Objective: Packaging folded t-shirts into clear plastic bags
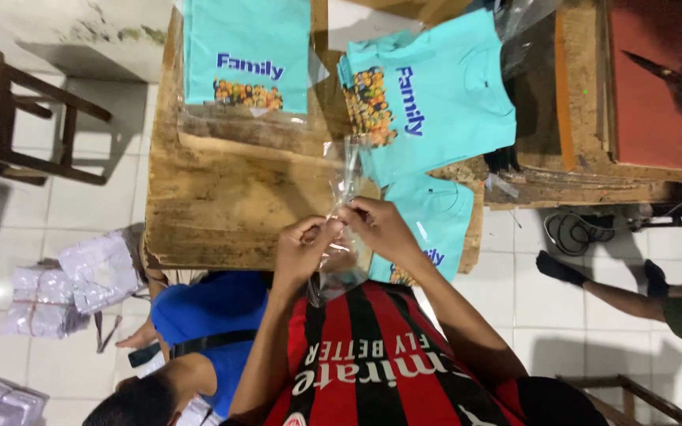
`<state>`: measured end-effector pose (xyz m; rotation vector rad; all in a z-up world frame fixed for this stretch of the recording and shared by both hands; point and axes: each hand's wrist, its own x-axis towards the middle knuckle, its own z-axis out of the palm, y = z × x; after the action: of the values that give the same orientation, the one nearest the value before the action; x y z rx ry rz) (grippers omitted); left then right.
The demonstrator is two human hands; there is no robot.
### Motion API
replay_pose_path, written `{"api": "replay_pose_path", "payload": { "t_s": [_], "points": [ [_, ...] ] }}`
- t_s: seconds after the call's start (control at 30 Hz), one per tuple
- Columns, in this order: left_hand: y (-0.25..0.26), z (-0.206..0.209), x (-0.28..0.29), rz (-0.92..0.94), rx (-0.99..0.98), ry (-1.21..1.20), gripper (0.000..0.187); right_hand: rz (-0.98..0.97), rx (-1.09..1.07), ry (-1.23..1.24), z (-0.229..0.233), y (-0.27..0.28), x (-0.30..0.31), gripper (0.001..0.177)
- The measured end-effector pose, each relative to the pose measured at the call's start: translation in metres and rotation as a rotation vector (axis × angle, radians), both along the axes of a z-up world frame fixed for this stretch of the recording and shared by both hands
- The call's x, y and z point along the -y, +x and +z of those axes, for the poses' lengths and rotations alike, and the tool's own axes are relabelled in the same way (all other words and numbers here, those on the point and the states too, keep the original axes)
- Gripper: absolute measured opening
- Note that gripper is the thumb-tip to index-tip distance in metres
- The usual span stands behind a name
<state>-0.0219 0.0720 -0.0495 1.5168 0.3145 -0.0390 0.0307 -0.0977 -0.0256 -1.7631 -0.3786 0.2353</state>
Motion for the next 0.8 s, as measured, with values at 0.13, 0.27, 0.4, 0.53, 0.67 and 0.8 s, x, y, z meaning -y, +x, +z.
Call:
{"api": "replay_pose_path", "payload": {
  "t_s": [0.13,0.27,0.4,0.53,0.67,0.8],
  "points": [
    [-0.007,-0.013,-0.029,-0.100,0.007,-0.112,0.019,-0.022,-0.090,0.052,-0.032,-0.006,0.014,0.012],
    [0.019,-0.013,-0.063,-0.124,0.000,-0.023,0.026,-0.026,-0.124,-0.172,-0.050,0.016,0.032,0.025],
    [0.075,0.105,-0.092,0.011,0.486,0.500,0.023,-0.123,0.227,-0.257,0.054,0.060,0.025,0.013],
    [0.059,0.227,-0.101,0.280,1.296,1.048,0.012,-0.383,1.036,-0.197,0.187,0.033,-0.009,0.031],
    [0.045,0.150,-0.090,0.177,1.435,1.104,0.026,-0.902,0.944,-0.138,-0.007,0.053,0.014,0.043],
    [0.041,0.007,-0.080,-0.076,1.077,1.158,0.007,-0.541,0.622,-0.157,-0.106,0.040,-0.011,0.034]
  ]
}}
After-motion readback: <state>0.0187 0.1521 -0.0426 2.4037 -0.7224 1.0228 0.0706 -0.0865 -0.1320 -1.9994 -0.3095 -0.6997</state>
